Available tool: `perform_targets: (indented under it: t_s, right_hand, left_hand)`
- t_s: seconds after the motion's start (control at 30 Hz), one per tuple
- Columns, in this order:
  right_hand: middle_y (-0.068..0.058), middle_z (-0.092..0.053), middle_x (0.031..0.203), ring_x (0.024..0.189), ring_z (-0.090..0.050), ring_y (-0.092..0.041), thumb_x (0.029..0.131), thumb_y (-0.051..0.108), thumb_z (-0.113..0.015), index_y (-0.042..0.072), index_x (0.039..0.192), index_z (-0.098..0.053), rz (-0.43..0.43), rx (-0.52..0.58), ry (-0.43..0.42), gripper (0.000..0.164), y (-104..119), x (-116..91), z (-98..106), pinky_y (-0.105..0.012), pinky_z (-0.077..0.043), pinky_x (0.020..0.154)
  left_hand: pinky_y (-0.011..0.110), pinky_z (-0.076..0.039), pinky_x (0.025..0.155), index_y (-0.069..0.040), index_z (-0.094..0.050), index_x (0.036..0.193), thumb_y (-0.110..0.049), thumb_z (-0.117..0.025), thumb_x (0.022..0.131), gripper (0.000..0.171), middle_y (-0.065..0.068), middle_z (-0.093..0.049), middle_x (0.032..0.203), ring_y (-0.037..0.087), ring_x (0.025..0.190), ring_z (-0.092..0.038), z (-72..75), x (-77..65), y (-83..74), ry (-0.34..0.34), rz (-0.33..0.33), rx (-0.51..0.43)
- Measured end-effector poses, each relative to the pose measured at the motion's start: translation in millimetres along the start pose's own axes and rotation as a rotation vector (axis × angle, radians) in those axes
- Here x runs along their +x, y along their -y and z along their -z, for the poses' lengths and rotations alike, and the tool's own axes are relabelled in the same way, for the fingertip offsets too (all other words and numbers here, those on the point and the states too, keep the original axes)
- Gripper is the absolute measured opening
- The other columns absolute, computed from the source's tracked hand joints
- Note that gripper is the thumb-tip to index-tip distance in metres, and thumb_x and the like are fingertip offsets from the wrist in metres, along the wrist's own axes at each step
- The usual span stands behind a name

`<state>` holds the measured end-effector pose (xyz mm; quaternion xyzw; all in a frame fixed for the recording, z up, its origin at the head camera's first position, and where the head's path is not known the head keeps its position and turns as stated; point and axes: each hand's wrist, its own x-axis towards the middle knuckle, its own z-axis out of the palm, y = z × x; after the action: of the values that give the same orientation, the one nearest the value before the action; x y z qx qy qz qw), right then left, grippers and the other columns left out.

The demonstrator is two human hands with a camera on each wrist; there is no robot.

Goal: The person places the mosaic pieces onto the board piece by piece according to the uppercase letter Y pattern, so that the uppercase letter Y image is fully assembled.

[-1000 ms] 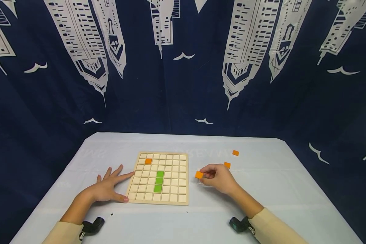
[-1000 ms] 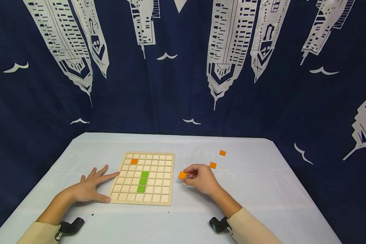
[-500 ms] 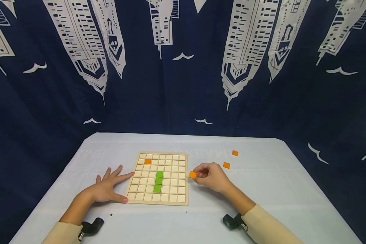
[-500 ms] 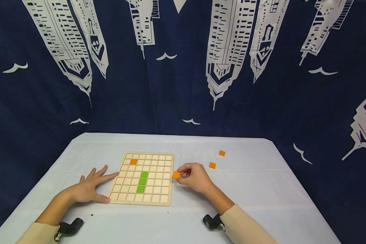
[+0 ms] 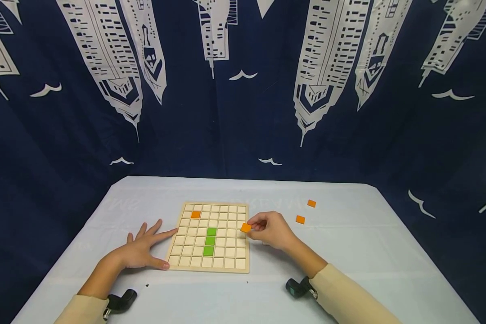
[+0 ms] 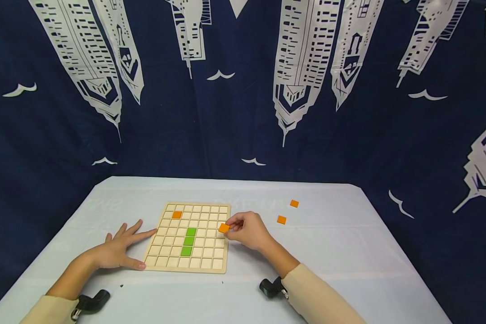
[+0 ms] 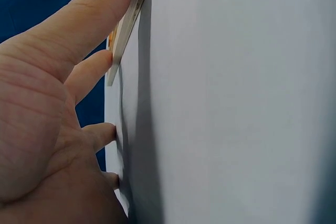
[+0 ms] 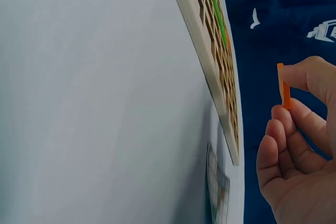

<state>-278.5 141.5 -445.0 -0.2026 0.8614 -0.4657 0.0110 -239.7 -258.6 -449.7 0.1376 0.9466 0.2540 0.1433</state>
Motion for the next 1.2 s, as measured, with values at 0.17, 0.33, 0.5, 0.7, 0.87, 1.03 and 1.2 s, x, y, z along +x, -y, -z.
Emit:
perform_targets:
  t_s: [0.17,0.33,0.5,0.7,0.87,1.03,1.2]
  right_hand:
    - [-0.001,-0.072,0.08,0.073,-0.062,-0.011,0.077,0.007,-0.083,0.005,0.094,-0.077,0.01,0.018,0.002,0.019,5,7,-6,-0.021,-0.054,0.066]
    - [-0.002,-0.072,0.08,0.073,-0.062,-0.011,0.076,0.009,-0.085,0.004,0.094,-0.077,0.038,0.012,0.007,0.02,9,13,-11,-0.02,-0.054,0.067]
    - [-0.001,-0.072,0.081,0.074,-0.062,-0.011,0.077,0.01,-0.086,0.005,0.094,-0.078,0.043,0.008,0.026,0.02,14,19,-17,-0.02,-0.054,0.068]
    - [0.0,-0.072,0.083,0.074,-0.061,-0.01,0.077,0.012,-0.087,0.008,0.096,-0.079,0.043,-0.005,0.044,0.02,21,29,-26,-0.02,-0.053,0.069]
    - [0.0,-0.073,0.083,0.074,-0.061,-0.01,0.078,0.012,-0.086,0.007,0.097,-0.08,0.049,-0.011,0.052,0.021,24,36,-32,-0.02,-0.053,0.07]
    - [0.0,-0.074,0.084,0.074,-0.062,-0.009,0.078,0.012,-0.086,0.007,0.097,-0.08,0.054,-0.013,0.056,0.02,26,45,-37,-0.02,-0.054,0.069]
    - [0.001,-0.074,0.084,0.073,-0.061,-0.009,0.079,0.013,-0.086,0.009,0.097,-0.08,0.056,-0.005,0.071,0.019,29,52,-42,-0.02,-0.053,0.069]
  left_hand:
    - [0.089,0.01,0.103,-0.028,-0.044,0.156,-0.052,-0.091,0.065,0.105,0.031,-0.005,0.169,0.067,0.148,0.01,0.1,0.3,0.5,0.0,-0.001,-0.008]
    - [0.089,0.011,0.103,-0.029,-0.044,0.156,-0.052,-0.091,0.065,0.105,0.031,-0.005,0.169,0.067,0.148,0.01,-1.0,1.1,2.1,-0.001,-0.005,-0.013]
    - [0.089,0.01,0.103,-0.028,-0.044,0.156,-0.052,-0.091,0.065,0.105,0.031,-0.005,0.169,0.067,0.148,0.01,-0.7,0.6,1.4,-0.002,-0.005,-0.009]
    - [0.089,0.011,0.102,-0.028,-0.044,0.156,-0.052,-0.091,0.065,0.105,0.032,-0.005,0.168,0.068,0.147,0.009,0.5,-0.9,0.7,-0.006,-0.013,-0.013]
    - [0.089,0.011,0.103,-0.028,-0.044,0.156,-0.052,-0.091,0.066,0.104,0.032,-0.005,0.168,0.068,0.148,0.01,-0.3,-0.6,1.5,-0.004,-0.016,-0.013]
    - [0.089,0.011,0.103,-0.028,-0.045,0.156,-0.052,-0.091,0.066,0.104,0.032,-0.006,0.168,0.068,0.148,0.009,-0.3,-0.5,1.1,-0.004,-0.012,-0.011]
    - [0.089,0.011,0.103,-0.028,-0.044,0.156,-0.052,-0.091,0.065,0.105,0.031,-0.005,0.168,0.067,0.148,0.01,-0.5,-0.2,1.7,-0.004,-0.008,-0.007]
